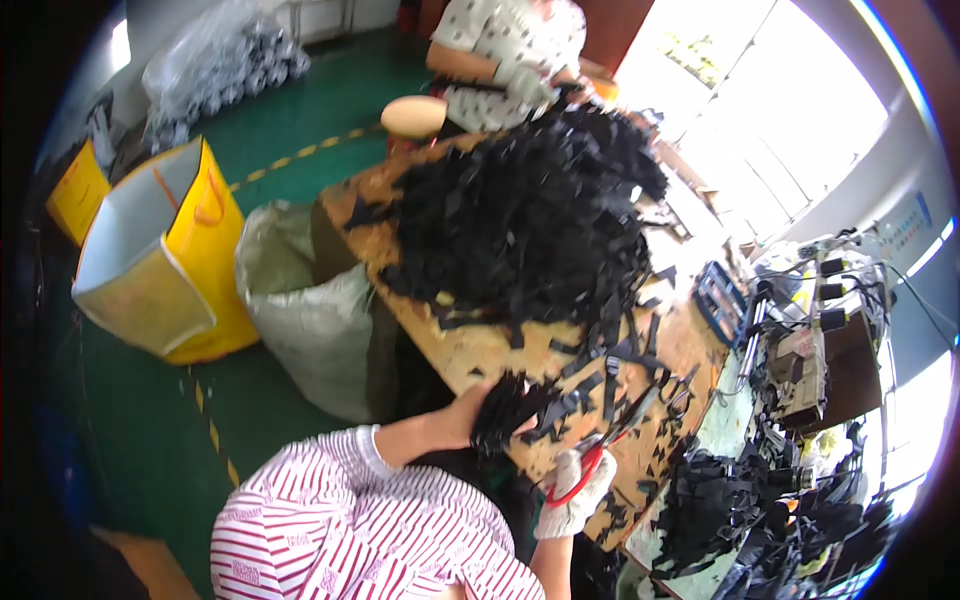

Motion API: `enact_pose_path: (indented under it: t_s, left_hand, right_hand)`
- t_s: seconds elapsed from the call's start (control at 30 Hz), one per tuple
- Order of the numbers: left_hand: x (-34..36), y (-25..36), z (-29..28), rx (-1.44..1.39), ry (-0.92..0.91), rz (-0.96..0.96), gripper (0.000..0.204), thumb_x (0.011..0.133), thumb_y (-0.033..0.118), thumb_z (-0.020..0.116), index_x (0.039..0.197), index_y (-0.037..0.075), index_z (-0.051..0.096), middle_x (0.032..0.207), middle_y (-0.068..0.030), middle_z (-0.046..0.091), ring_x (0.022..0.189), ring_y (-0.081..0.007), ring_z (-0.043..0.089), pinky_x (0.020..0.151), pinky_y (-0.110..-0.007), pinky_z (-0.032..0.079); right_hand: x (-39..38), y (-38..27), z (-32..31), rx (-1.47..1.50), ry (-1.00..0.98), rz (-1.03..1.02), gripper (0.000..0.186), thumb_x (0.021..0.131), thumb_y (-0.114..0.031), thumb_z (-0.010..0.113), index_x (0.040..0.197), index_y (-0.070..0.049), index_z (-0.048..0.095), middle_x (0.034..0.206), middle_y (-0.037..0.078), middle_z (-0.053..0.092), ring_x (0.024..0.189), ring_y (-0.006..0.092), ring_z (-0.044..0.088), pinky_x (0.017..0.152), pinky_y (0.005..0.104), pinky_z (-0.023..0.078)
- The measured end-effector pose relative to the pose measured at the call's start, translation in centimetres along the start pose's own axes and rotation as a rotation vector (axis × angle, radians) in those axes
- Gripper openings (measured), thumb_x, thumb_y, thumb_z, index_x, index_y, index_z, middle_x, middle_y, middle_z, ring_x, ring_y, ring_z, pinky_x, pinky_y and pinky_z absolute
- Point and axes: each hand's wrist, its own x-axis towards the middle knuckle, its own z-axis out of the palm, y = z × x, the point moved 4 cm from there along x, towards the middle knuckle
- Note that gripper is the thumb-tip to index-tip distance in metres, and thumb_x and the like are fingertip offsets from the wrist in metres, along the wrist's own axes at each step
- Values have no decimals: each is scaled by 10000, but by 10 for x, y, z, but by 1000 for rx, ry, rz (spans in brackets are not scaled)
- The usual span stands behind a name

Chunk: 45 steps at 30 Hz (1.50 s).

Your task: The person uses red-handled shears to cut black fabric straps into smaller pieces on a wooden workbench. They repeatedly pick up straps, cut them, and drop the pieces onto a growing pile on the table.

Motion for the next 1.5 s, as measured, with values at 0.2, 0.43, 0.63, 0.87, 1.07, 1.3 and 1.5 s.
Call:
enact_pose_path:
  t_s: [0.2,0.43,0.63,0.87,1.07,1.3,1.5]
  left_hand:
    - [-1,37,17,333,-100,243,193,873,165,665,907,54,511,765,-21,556,692,-99,564,651,-239,457]
    - [-1,45,-60,173,297,345,189,872,143,644,982,42,529,965,-17,543,809,-104,572,693,-221,466]
    - [-20,111,-124,459,777,753,175,853,193,670,830,56,565,664,-11,543,609,-111,525,581,-250,389]
    - [-2,154,-200,1067,992,717,222,756,45,663,953,-7,575,843,-51,618,798,-140,596,686,-297,484]
    - [59,102,-187,1274,672,897,380,737,138,711,1055,7,550,926,-91,618,865,-191,592,761,-323,479]
    - [85,50,-159,1492,663,784,297,751,181,683,955,-16,595,931,-184,613,893,-350,593,798,-415,475]
    - [105,-4,-115,1386,382,810,353,707,60,707,1034,21,580,1109,-133,568,1021,-239,568,862,-333,449]
  right_hand:
    - [-6,5,-12,13,-60,-21,298,807,-161,642,1029,-56,474,747,28,530,476,79,454,434,198,355]
    - [-3,10,-10,-1,-104,-82,341,829,-207,662,1070,-45,483,718,6,503,482,60,431,414,175,309]
    - [0,25,-16,-71,-81,5,369,808,-218,667,1082,-62,476,743,5,512,489,63,443,421,174,337]
    - [-2,21,-6,-63,-80,32,278,799,-221,651,968,-80,482,660,-6,482,440,61,411,394,185,321]
    - [-3,19,7,-85,-94,47,225,796,-200,626,903,-78,470,605,-12,444,404,61,379,381,190,303]
    - [-5,21,19,-54,-45,105,204,748,-79,589,891,-63,444,575,0,433,371,80,381,345,203,321]
    - [-2,24,14,-79,-66,82,204,732,-58,579,886,-61,446,580,1,437,366,87,400,343,205,329]
